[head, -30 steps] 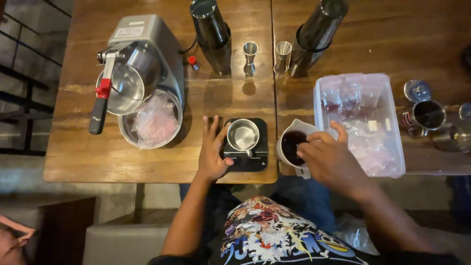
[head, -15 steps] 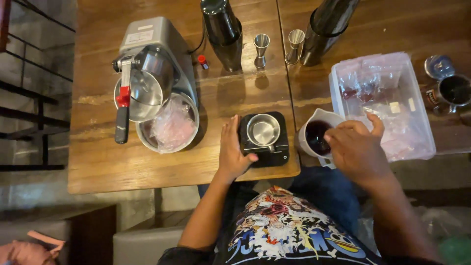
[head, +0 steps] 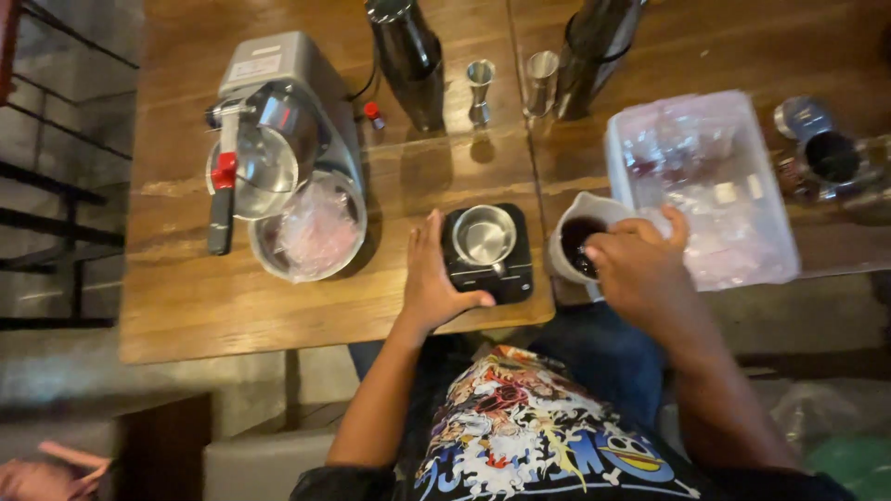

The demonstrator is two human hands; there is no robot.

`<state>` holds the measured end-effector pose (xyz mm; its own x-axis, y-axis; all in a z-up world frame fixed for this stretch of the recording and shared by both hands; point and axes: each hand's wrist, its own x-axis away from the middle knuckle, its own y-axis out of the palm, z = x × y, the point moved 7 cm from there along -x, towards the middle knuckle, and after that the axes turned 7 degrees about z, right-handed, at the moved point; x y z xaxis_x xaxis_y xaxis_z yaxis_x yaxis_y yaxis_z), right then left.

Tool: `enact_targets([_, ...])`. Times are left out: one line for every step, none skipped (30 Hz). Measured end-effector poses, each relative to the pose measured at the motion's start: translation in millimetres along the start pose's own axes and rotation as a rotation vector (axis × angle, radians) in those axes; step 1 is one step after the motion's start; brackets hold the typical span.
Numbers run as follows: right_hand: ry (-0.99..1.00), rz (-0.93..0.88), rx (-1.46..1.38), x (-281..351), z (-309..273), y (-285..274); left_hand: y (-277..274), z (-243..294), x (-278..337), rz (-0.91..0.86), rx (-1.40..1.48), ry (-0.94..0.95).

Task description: The person stirs a dark liquid in a white pitcher, pours it into a metal cup on a digital scale, and then opens a small plastic packet to add its contents to the cup. The person continues to stir the liquid in the pitcher.

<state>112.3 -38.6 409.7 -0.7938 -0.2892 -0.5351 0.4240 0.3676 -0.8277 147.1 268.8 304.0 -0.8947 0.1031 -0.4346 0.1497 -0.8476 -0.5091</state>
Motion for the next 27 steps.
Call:
enact_targets([-0.037,0.057,-0.038,-4,-4,-4,-1,2,-1,-0.004,-0.002,-0.012])
enact_targets([-0.072,0.111,-0.074,-6,-8,-8,0,3,-1,-0.013,-0.001,-0.025])
enact_targets([-0.075,0.111,-0.056,-6,-4,-6,1,5,-2,-0.009,0.015,-0.017])
enact_targets([-0.123,0.126,-0.130,-6,-5,-6,0,5,-1,-0.014,0.005,-0.032])
enact_targets([-0.172,0.139,-0.204,-6,-6,-6,-1,6,0,-0.019,-0.005,-0.047])
enact_targets([-0.180,0.146,-0.193,-4,-3,-8,0,8,0,-0.010,0.001,-0.037])
enact_targets([-0.139,0.109,-0.264,-3,2,-8,1,8,1,-0.018,-0.005,-0.058])
enact_targets([-0.099,0.075,-0.342,-3,5,-5,-1,7,2,-0.025,-0.018,-0.080])
enact_targets([-0.109,0.084,-0.337,-6,6,-10,0,9,1,-0.015,-0.018,-0.070])
enact_targets([-0.108,0.072,-0.324,-7,7,-14,-1,9,3,-0.005,-0.008,-0.082])
enact_targets([-0.107,0.061,-0.311,-7,7,-17,-2,8,6,0.005,0.003,-0.095])
enact_targets([-0.114,0.068,-0.309,-10,8,-16,-1,11,6,0.011,0.002,-0.088])
enact_targets([-0.148,0.116,-0.245,-13,8,-17,0,12,7,0.025,0.012,-0.100])
enact_targets([-0.177,0.161,-0.183,-13,7,-18,0,14,11,0.034,0.023,-0.116])
enact_targets([-0.179,0.164,-0.183,-12,7,-16,0,17,14,0.035,0.022,-0.113])
enact_targets([-0.159,0.162,-0.216,-13,9,-13,0,20,14,0.041,0.018,-0.113])
enact_targets([-0.139,0.160,-0.250,-13,11,-10,0,22,14,0.046,0.014,-0.113])
enact_targets([-0.137,0.163,-0.249,-12,12,-8,1,19,17,0.045,0.013,-0.109])
enact_targets([-0.123,0.132,-0.320,-10,14,-4,3,16,21,0.033,-0.012,-0.095])
enact_targets([-0.107,0.101,-0.390,-8,15,1,4,14,24,0.019,-0.038,-0.079])
enact_targets([-0.103,0.106,-0.389,-10,12,-10,0,16,28,0.015,-0.039,-0.074])
enact_targets([-0.072,-0.025,-0.411,-13,9,-12,2,15,31,-0.056,-0.121,-0.086])
enact_targets([-0.040,-0.157,-0.432,-14,7,-14,3,14,35,-0.127,-0.203,-0.098])
enact_targets([-0.038,-0.152,-0.431,-14,8,-17,2,14,39,-0.128,-0.204,-0.092])
enact_targets([-0.057,-0.162,-0.313,-13,8,-19,3,13,43,-0.171,-0.262,-0.081])
enact_targets([-0.081,-0.173,-0.200,-13,8,-19,2,12,48,-0.208,-0.324,-0.074])
enact_targets([-0.086,-0.169,-0.204,-14,7,-18,5,12,45,-0.204,-0.330,-0.074])
